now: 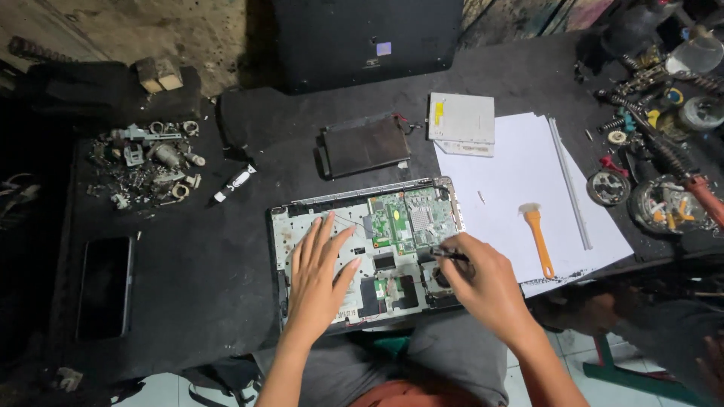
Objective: Disassembling a laptop by removing the back cover and battery, then inspecting or working on the motherboard with a tool.
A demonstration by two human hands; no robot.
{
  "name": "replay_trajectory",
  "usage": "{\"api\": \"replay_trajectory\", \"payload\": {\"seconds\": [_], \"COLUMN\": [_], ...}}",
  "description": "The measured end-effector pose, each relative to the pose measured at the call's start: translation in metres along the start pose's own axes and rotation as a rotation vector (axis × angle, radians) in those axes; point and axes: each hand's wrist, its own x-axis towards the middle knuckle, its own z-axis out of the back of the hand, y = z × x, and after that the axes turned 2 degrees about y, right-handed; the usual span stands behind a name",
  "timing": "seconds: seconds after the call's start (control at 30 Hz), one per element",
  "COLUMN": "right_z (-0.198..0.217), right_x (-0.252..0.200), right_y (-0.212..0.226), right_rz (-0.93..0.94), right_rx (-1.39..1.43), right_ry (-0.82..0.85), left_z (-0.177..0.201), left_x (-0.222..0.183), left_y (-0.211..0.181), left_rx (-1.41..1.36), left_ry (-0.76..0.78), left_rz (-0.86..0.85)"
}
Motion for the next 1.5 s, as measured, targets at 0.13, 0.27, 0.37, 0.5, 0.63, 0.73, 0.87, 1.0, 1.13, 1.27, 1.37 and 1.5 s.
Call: {"api": "replay_trajectory", "payload": {"seconds": [0.13,0.27,0.37,0.5,0.63,0.73,0.87,1.0,1.13,1.27,1.37,1.5], "right_z": [-0.009,-0.008,-0.003,0.007,0.011,0.004,-0.008,-0.021,-0.025,-0.012,-0.01,-0.008], "right_x": [-0.015,-0.021,-0.023,-0.019,-0.001,0.02,0.034,0.035,0.038,0.042,0.044,0.042], "right_y": [-0.02,-0.011,0.004,0.008,-0.001,-0.007,-0.017,-0.031,-0.037,0.007,0.008,0.017], "right_rz": [-0.125,-0.303,-0.424,-0.324,-0.168,-0.011,0.078,0.237,0.33,0.155,0.16,0.169], "right_rx": [-0.199,-0.247,-0.298,-0.374,-0.326,-0.343,-0.503,-0.535,-0.631,-0.752,-0.803,-0.812], "right_ry": [-0.144,-0.12,0.131,0.306,0.135,0.035,0.167,0.137,0.124,0.295,0.324,0.349], "left_z": [-0.005,-0.006,-0.002,0.0,0.001,0.002,0.002,0.004,0.003,0.015,0.013,0.016], "left_x": [-0.002,-0.002,-0.001,0.0,-0.001,0.0,-0.001,0.0,0.0,0.003,0.002,0.003], "left_y": [0.003,0.004,0.002,0.0,-0.002,-0.003,-0.003,-0.003,-0.001,-0.016,-0.013,-0.014], "left_rx": [0.065,0.052,0.023,0.029,-0.004,-0.023,-0.042,-0.064,-0.062,-0.091,-0.087,-0.105], "left_ry": [0.007,-0.014,0.002,-0.015,-0.012,-0.013,-0.007,0.003,0.002,0.076,0.082,0.08], "left_rz": [-0.024,-0.042,-0.024,-0.03,-0.019,-0.015,0.003,0.011,0.009,0.124,0.125,0.129]}}
